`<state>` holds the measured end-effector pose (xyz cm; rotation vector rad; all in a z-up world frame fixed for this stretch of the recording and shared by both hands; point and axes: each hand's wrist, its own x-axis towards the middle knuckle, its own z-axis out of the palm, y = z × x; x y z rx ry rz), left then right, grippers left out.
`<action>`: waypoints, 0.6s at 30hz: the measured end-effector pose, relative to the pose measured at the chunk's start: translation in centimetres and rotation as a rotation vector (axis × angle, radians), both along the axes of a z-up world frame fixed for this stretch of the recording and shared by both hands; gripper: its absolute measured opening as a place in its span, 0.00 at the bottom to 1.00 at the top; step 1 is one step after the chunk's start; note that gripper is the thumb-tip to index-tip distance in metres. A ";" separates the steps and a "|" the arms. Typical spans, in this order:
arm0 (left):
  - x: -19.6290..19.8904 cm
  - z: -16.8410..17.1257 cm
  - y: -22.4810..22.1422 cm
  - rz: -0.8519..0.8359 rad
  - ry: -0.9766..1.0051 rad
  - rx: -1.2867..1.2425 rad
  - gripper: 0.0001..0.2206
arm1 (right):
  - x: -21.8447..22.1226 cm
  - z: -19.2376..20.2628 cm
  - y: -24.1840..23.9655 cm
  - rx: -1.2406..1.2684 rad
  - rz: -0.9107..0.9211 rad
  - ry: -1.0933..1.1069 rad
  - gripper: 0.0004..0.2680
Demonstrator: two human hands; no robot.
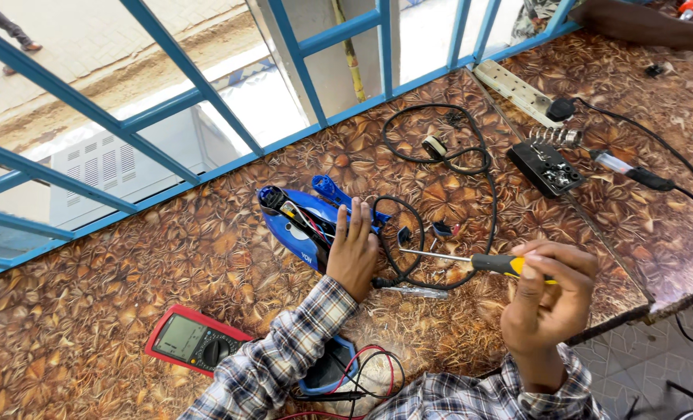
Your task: The person repairs an iron by using a screwdriver to remove screws from the housing, prying open the blue and black plastic casing, and disconnecting the internal wiring. The person uses a multimeter to test components and then begins reassembling the iron, placing the internal heating elements and wiring back into the base and securing the handle and top cover.
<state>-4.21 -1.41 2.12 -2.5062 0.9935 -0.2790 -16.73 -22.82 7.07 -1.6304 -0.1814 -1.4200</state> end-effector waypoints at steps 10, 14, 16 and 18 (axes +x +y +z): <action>1.2 -1.0 -0.5 0.010 0.023 0.010 0.12 | -2.2 -0.9 -3.5 0.134 -0.113 0.126 0.04; 1.4 -1.3 -0.3 0.004 0.007 -0.094 0.17 | -2.9 -1.8 -5.0 0.157 -0.177 0.164 0.04; 1.1 -1.2 -0.5 -0.023 0.015 -0.180 0.15 | -3.2 -1.7 -5.2 0.136 -0.240 0.176 0.03; 0.3 -0.7 -1.2 -0.045 0.017 -0.269 0.12 | -3.3 -1.8 -5.6 0.110 -0.298 0.183 0.02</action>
